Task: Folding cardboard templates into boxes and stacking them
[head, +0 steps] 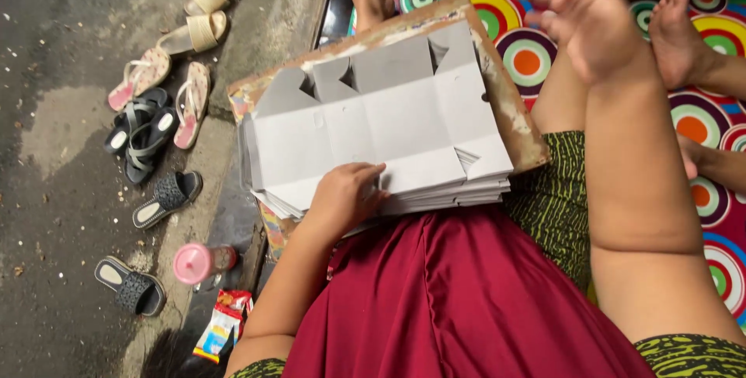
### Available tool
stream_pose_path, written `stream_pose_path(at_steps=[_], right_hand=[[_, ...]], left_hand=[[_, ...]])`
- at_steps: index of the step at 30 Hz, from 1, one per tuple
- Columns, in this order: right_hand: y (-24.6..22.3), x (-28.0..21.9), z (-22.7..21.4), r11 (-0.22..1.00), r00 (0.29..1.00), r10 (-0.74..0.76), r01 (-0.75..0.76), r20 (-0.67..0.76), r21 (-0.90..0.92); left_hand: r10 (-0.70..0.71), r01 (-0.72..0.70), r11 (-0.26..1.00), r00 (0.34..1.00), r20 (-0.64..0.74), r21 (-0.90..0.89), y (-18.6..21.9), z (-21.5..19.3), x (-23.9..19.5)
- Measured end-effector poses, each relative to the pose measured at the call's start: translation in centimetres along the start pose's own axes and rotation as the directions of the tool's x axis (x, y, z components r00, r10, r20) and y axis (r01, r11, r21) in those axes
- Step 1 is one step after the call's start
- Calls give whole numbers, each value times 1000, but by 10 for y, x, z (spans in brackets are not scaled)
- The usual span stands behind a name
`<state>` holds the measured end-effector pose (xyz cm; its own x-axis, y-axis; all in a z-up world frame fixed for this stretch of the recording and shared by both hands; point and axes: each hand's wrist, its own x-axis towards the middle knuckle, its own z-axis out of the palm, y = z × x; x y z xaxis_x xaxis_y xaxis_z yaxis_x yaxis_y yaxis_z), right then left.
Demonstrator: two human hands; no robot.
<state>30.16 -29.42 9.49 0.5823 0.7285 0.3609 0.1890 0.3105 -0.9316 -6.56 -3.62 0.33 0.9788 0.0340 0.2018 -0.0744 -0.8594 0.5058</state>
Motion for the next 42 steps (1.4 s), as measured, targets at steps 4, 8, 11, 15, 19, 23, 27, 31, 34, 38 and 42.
stream_pose_path(at_steps=[4, 8, 11, 15, 19, 23, 27, 31, 34, 38, 42], right_hand=[[-15, -61, 54, 754, 875, 354, -58, 330, -654], [-4, -103, 58, 610, 813, 402, 105, 422, -785], [-5, -114, 55, 538, 847, 433, 31, 308, -842], [-4, -114, 46, 577, 866, 405, 6, 292, -817], [0, -112, 43, 595, 883, 356, 39, 307, -802], [-3, -109, 51, 650, 896, 340, -4, 286, -760], [-8, -108, 64, 688, 933, 201, 83, 299, -721], [-26, -115, 81, 642, 981, -116, 196, 159, -741], [-45, -120, 91, 628, 967, -242, 223, 85, -745], [-60, -127, 101, 604, 946, -297, 294, 133, -740], [-52, -126, 121, 523, 915, -338, 377, 219, -765]], left_hand=[[-114, 115, 993, 992, 52, -14, 13, -11, -2], [-84, 83, 996, 994, 68, 18, 18, -13, 4], [-54, 54, 998, 999, 2, 42, 20, -9, 7], [-48, 52, 992, 998, -33, 111, 21, -8, 12], [-34, 35, 998, 999, -9, 60, 29, -17, 12], [-44, 42, 998, 998, 40, 44, 32, -19, 11], [-32, 31, 998, 999, 10, 47, 33, -19, 13], [46, -46, 999, 999, -24, 12, 43, -27, 17], [113, -117, 993, 988, -109, -32, 44, -28, 19], [83, -83, 996, 977, -195, 12, 46, -29, 26], [-20, 16, 983, 1000, 15, 185, 37, -9, 44]])
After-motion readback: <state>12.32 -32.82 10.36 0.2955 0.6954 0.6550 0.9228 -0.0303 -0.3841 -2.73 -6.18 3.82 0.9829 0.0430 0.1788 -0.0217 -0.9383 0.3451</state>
